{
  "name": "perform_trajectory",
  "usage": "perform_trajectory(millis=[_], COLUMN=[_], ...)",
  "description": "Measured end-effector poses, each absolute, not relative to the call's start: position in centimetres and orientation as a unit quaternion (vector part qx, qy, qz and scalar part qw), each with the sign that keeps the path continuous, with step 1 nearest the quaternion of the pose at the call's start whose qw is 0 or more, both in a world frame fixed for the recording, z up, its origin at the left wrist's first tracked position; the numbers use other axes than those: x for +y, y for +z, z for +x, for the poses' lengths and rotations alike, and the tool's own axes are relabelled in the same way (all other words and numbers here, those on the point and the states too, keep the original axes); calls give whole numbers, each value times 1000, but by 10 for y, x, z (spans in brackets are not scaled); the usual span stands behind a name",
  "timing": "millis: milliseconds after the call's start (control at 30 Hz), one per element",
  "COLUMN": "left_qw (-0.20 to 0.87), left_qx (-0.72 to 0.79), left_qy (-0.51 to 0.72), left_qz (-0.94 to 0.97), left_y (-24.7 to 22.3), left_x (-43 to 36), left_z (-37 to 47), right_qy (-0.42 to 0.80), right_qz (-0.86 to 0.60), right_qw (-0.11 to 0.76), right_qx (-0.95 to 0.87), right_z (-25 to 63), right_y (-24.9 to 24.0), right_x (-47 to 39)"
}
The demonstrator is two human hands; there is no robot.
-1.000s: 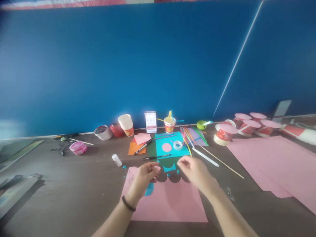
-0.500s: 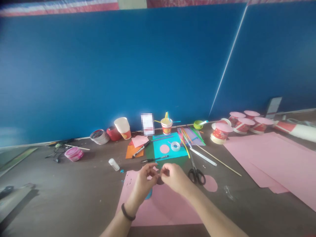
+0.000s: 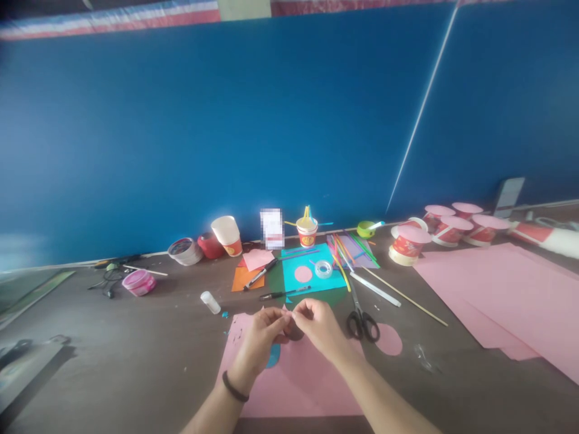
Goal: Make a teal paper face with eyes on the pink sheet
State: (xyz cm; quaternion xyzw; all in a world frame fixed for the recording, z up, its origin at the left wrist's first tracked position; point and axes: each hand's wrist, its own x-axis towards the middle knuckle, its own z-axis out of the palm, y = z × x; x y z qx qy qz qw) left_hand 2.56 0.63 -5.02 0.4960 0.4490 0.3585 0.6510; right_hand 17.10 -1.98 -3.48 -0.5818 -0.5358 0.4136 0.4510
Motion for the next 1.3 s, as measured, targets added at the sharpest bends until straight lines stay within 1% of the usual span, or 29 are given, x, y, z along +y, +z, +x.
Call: perform_trajectory(millis=[300,633,933,1300], left_qw=[633,619,624,646], left_qx=[456,466,466,444], left_qy=[374,364,369,382], left_qz=[502,516,507,490], left_y=[-48,-52,-47,-47], left_x=[4,6,4,3], left_z=[28,29,29,30], right_qy=[421,380,370,413], right_qz=[-562,-573,-569,-562], right_qw=[464,454,448,454], right_qx=[-540,-567,-581,-554], right_z=[169,171,170,170], right_y=[-39,-38,-45,-38], right_x=[-21,-21,-21,-22])
